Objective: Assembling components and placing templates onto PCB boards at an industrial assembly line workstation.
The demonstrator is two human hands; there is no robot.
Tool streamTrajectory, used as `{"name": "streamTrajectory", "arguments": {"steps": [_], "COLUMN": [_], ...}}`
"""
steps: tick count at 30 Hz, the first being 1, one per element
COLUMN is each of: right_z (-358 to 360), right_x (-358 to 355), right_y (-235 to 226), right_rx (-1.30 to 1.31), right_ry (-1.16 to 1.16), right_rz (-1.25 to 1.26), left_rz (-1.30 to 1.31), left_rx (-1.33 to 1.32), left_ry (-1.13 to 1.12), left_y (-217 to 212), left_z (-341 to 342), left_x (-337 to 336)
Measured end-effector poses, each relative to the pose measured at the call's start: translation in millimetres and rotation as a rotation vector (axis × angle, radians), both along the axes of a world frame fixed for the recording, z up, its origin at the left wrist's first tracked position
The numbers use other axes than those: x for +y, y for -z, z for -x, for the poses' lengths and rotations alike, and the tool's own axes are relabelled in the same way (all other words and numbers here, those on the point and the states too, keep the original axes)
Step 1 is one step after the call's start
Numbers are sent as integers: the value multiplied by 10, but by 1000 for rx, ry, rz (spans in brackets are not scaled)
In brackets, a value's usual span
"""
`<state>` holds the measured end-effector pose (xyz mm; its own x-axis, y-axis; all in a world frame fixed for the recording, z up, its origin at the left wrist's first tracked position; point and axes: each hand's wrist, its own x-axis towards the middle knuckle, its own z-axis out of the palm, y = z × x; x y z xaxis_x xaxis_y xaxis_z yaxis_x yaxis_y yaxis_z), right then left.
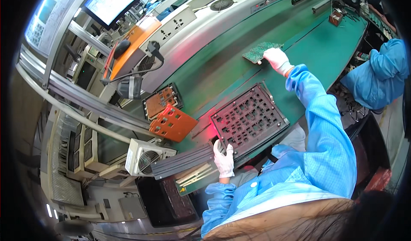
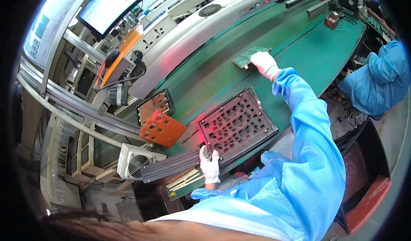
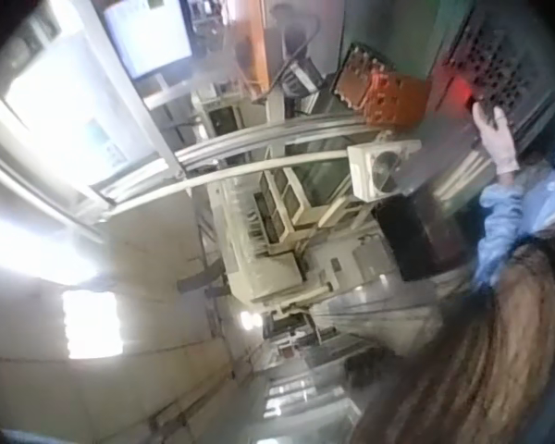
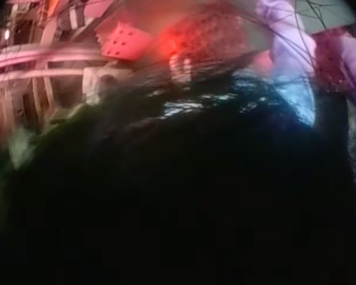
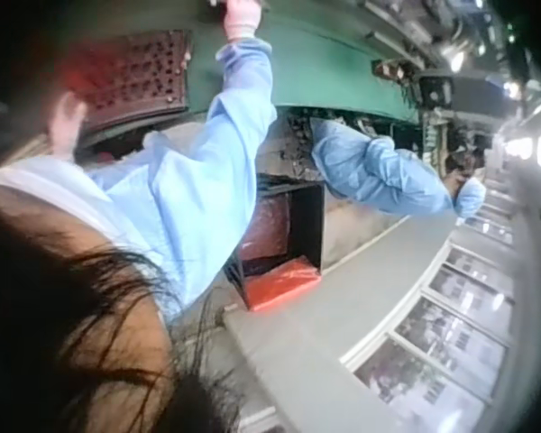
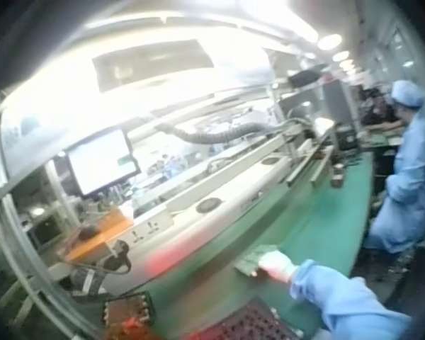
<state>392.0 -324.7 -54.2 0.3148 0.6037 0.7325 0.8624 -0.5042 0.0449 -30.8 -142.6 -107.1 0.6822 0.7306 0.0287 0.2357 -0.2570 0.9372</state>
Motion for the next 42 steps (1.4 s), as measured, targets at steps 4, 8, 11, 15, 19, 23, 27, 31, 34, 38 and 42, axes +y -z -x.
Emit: {"name": "streamTrajectory", "arguments": {"steps": [4, 8, 11, 15, 19, 23, 27, 31, 34, 38, 42], "right_z": [-75, -401, -559, -1007, -494, 715, 1514, 1811, 1819, 1892, 1998], "right_x": [70, 190, 264, 308, 170, -329, -616, -461, -494, -539, -499], "right_y": [191, 288, 305, 774, 707, 203, 306, 476, 718, 757, 661], "right_rx": [-21, 45, 261, 293, 610, 970, 1053, 993, 1033, 1025, 1050], "right_ry": [-1, 66, 106, 238, 143, 39, 30, -48, 5, -97, -13], "right_rz": [145, 171, 79, -95, -14, -28, 94, 151, 58, -237, -323], "left_rz": [-59, -73, -73, -114, -104, -23, -34, -179, -359, -262, -565], "left_rx": [-204, -207, -188, -177, -123, -240, -201, 254, 301, 334, 263], "left_ry": [-83, -105, -100, -90, -109, -79, -49, 59, 189, 247, 222], "left_y": [255, 216, 194, 218, 220, 339, 294, -312, -95, -245, 155], "left_z": [-40, -35, 27, -71, -35, -81, -111, -118, -130, -101, -67], "left_x": [88, 6, -28, -34, -40, 20, 39, -85, 119, 41, 273]}}
